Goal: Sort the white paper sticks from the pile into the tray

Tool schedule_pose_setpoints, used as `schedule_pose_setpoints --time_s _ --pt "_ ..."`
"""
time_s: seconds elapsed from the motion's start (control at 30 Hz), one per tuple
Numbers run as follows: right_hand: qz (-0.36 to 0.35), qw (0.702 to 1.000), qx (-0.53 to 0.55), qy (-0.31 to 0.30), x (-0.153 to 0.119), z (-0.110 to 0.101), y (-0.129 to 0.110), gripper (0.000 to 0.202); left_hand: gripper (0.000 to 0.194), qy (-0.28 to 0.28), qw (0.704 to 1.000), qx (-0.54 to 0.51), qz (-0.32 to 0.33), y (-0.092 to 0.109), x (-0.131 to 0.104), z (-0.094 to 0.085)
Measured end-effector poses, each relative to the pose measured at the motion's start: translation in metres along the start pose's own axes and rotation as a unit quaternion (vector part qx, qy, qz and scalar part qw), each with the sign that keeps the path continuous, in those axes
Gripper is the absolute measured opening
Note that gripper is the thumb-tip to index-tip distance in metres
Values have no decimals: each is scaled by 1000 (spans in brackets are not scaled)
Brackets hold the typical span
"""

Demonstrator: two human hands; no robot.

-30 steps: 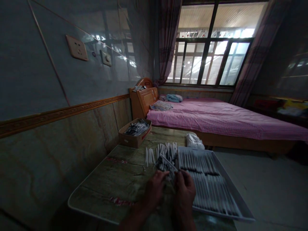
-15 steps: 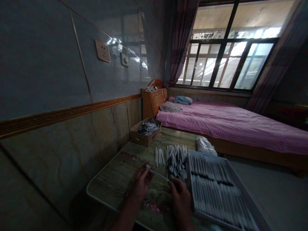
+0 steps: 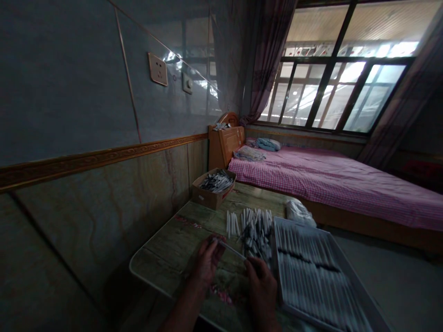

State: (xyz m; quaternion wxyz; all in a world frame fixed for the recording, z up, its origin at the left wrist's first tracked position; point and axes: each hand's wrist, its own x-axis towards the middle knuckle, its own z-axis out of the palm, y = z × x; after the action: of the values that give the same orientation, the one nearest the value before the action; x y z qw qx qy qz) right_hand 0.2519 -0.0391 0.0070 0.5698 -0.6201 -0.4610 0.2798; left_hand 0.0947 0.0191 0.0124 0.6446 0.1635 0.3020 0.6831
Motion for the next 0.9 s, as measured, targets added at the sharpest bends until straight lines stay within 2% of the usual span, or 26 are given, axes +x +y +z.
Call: schedule_pose_setpoints --time_s 0.3,0.53,0.9 --pt "-31 999 -8 -11 -3 1 3 32 34 -4 1000 5 16 -3 0 -1" --pt "-59 998 -22 -16 -6 1 1 27 28 7 999 18 37 -4 0 -1" --pt "-60 997 -32 -26 -6 0 6 30 29 11 1000 -17 22 -3 1 -2"
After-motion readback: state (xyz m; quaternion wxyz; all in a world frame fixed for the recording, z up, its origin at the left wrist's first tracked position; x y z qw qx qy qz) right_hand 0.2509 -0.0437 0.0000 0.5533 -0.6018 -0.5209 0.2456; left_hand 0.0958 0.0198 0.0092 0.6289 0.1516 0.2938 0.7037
